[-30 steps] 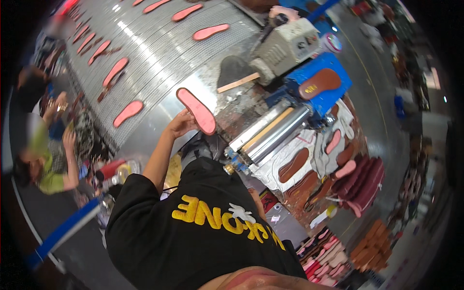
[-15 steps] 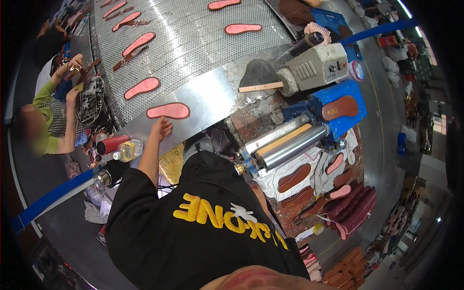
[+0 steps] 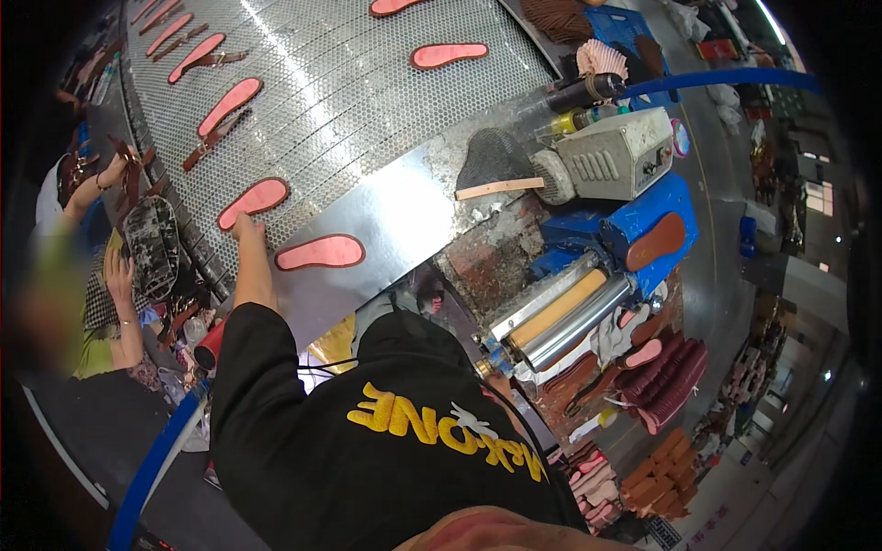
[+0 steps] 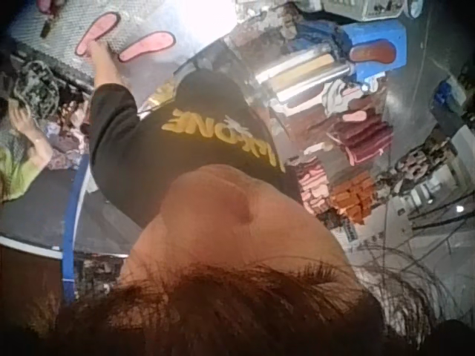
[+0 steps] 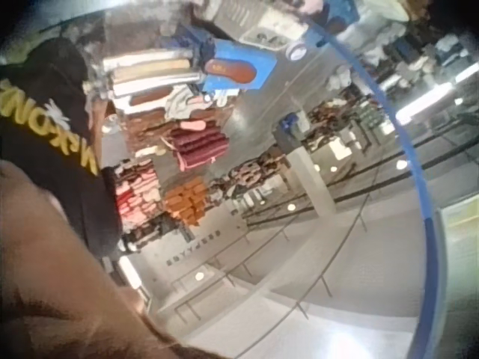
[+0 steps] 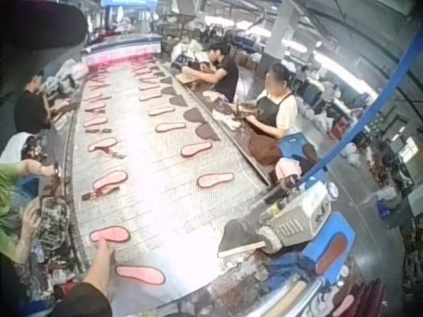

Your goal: Apply glue to shoe insoles using a roller machine and place them on a drying conveyor.

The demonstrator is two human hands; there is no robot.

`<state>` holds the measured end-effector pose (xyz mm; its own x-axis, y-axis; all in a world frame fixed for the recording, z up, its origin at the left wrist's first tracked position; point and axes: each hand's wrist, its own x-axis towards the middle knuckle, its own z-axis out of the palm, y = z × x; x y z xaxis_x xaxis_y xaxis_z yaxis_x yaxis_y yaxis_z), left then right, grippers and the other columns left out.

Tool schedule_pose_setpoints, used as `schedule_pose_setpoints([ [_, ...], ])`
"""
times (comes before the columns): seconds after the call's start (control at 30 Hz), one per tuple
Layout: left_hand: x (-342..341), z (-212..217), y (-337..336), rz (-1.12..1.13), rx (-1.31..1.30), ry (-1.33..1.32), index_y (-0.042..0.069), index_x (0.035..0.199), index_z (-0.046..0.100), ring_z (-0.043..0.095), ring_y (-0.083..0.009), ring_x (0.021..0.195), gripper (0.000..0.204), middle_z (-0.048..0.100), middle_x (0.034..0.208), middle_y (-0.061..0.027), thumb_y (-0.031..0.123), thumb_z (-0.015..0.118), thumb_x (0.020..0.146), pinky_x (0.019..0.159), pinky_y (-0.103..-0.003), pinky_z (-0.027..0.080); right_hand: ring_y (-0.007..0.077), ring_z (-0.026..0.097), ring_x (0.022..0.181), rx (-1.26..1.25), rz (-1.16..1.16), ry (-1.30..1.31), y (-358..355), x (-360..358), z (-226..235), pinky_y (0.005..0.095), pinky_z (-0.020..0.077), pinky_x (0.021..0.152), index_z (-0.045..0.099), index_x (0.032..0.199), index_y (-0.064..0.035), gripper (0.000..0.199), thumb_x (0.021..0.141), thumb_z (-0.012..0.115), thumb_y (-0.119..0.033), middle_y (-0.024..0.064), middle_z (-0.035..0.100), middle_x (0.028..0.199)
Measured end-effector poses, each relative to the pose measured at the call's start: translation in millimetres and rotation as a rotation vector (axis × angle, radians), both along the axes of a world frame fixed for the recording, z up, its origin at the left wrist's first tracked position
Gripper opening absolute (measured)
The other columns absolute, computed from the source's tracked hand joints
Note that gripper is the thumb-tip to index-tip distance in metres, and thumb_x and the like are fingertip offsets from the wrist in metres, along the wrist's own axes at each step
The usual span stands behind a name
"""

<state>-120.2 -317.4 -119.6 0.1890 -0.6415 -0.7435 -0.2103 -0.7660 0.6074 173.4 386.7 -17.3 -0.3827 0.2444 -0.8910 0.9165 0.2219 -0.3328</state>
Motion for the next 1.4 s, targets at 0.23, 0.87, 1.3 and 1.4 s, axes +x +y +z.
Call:
schedule_pose_setpoints([
  [0.23,-43.8,3.1,1.0,-0.096,-0.173,0.069,-0.012,0.117,0.042,0.055,-0.0326,0.103,0.054,0.049,0.120,-0.0208,0.013,0.058,0.072,0.084,-0.036,0.048,0.0262,0.059,0.059,0.088,0.900,0.395,19.5,64.9,-74.7,0.0352,0.0470,0.051,0.058,0.082,-0.0020,0.019,0.081,0.052,-0.020,0.0151,0.061,0.071],
  [0.87,0.4,74.1,112.2,-2.064,-0.884,-0.076,0.011,0.126,0.042,0.046,-0.0307,0.110,0.069,0.046,0.120,-0.0179,0.014,0.068,0.062,0.092,-0.042,0.038,0.0340,0.059,0.071,0.232,0.564,0.174,-20.8,5.3,0.8,0.0404,0.0471,0.062,0.059,0.083,0.0011,0.028,0.082,0.051,-0.026,0.0182,0.061,0.076],
  [1.3,68.8,122.1,138.7,-2.320,-1.151,-0.202,0.010,0.130,0.034,0.040,-0.0279,0.116,0.071,0.042,0.123,-0.0124,0.004,0.059,0.064,0.095,-0.042,0.032,0.0410,0.056,0.086,0.181,0.711,0.339,-35.4,-2.6,-1.7,0.0442,0.0455,0.072,0.056,0.089,0.0043,0.036,0.081,0.052,-0.030,0.0233,0.060,0.086],
  [1.4,51.1,118.0,116.2,-2.158,-1.197,-0.361,0.009,0.124,0.040,0.045,-0.0310,0.108,0.063,0.046,0.117,-0.0143,0.004,0.059,0.065,0.093,-0.043,0.035,0.0326,0.059,0.085,0.208,0.494,0.149,-41.3,2.9,-3.7,0.0386,0.0456,0.071,0.056,0.093,0.0021,0.033,0.082,0.052,-0.028,0.0204,0.061,0.087],
])
